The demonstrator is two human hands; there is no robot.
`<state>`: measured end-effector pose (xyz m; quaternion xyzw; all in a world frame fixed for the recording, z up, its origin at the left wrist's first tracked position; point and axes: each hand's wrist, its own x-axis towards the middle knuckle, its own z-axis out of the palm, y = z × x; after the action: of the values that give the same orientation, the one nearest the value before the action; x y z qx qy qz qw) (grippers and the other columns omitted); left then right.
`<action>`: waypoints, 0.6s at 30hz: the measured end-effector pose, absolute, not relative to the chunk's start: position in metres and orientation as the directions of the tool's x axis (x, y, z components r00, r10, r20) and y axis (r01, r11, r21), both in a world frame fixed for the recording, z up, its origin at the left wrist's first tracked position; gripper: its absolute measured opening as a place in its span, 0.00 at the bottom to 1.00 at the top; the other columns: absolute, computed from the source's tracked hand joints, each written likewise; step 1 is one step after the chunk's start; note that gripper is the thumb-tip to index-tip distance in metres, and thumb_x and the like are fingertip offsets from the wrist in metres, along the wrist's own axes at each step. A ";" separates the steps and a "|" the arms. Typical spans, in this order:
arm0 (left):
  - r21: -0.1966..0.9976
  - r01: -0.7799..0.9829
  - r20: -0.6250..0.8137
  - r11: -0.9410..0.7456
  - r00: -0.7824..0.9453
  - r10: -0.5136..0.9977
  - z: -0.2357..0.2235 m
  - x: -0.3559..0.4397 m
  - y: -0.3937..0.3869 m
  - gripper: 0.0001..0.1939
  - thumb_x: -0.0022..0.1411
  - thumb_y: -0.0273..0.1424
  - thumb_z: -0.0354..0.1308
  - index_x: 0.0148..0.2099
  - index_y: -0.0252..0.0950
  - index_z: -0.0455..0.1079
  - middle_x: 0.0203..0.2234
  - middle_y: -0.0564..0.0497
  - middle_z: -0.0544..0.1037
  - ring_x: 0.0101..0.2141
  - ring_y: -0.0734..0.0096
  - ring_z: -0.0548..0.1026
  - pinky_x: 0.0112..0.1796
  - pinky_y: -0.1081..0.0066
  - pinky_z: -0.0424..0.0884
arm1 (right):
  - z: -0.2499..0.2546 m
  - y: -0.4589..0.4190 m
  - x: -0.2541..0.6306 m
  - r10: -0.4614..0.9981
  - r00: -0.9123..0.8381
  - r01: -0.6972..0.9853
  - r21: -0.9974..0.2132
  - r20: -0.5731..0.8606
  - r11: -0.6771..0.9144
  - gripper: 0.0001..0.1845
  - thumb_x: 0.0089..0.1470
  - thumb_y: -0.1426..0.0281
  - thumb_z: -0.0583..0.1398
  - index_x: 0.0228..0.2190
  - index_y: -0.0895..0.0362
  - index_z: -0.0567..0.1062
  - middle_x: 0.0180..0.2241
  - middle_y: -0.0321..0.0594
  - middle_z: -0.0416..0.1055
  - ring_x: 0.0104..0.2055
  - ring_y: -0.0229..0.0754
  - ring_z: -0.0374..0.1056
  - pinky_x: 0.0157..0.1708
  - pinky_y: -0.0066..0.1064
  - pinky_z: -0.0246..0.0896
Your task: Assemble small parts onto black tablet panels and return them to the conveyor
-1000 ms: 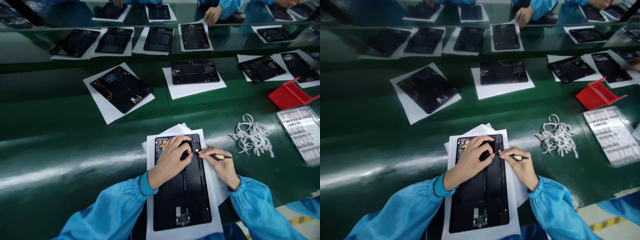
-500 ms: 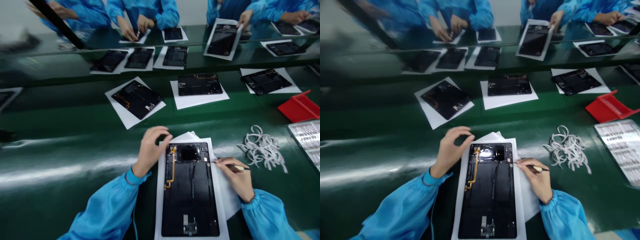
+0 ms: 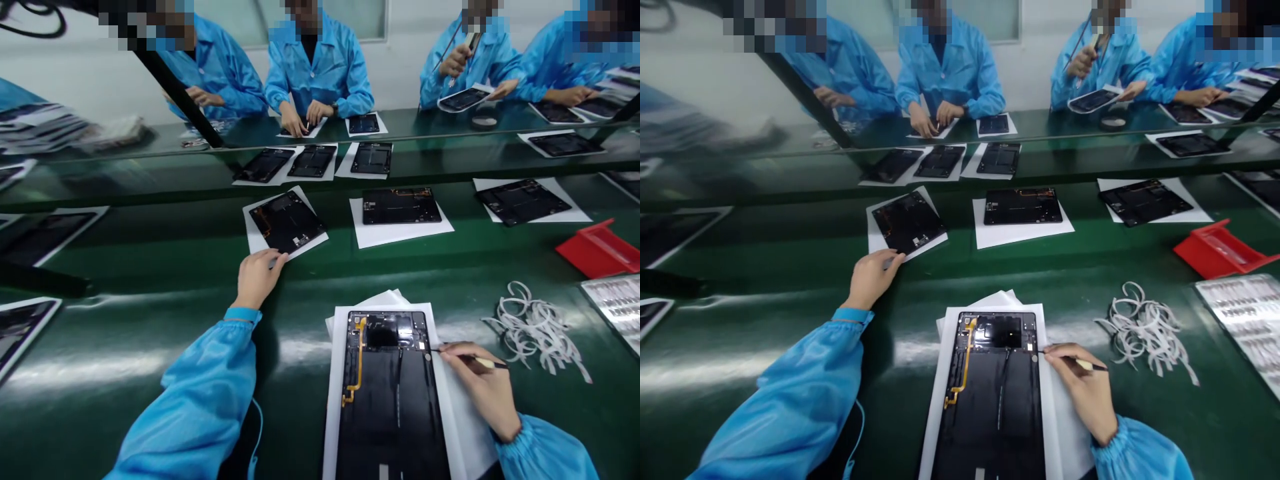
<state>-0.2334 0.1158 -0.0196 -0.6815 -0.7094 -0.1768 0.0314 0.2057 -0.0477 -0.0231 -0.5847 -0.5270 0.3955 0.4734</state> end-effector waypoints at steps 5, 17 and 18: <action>0.113 0.977 0.371 0.181 -0.211 0.904 -0.024 -0.248 0.102 0.19 0.67 0.41 0.45 0.37 0.34 0.72 0.43 0.37 0.77 0.46 0.47 0.72 0.53 0.50 0.56 | -0.021 -0.047 0.204 0.995 0.094 0.201 -0.980 0.026 0.007 0.05 0.49 0.65 0.67 0.25 0.53 0.79 0.30 0.41 0.79 0.34 0.47 0.77 0.36 0.35 0.75; 0.128 0.991 0.265 -0.032 -0.003 0.964 -0.021 -0.231 0.134 0.18 0.65 0.39 0.47 0.49 0.35 0.69 0.46 0.40 0.73 0.48 0.49 0.69 0.49 0.58 0.63 | -0.019 -0.049 0.201 0.999 0.047 0.168 -0.986 -0.014 -0.021 0.07 0.51 0.64 0.66 0.25 0.54 0.79 0.30 0.42 0.79 0.35 0.47 0.76 0.35 0.34 0.73; 0.135 0.990 0.245 -0.048 0.013 0.969 -0.021 -0.233 0.139 0.16 0.65 0.38 0.47 0.48 0.36 0.69 0.45 0.41 0.74 0.47 0.50 0.70 0.48 0.59 0.64 | -0.020 -0.049 0.202 0.999 0.047 0.169 -0.985 -0.019 -0.027 0.07 0.51 0.64 0.66 0.25 0.54 0.79 0.30 0.42 0.79 0.35 0.47 0.76 0.35 0.34 0.73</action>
<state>-0.2334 0.1393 -0.0211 -0.7108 -0.6890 -0.1365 0.0372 0.2017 -0.0486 -0.0199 -0.5577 -0.5236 0.4499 0.4608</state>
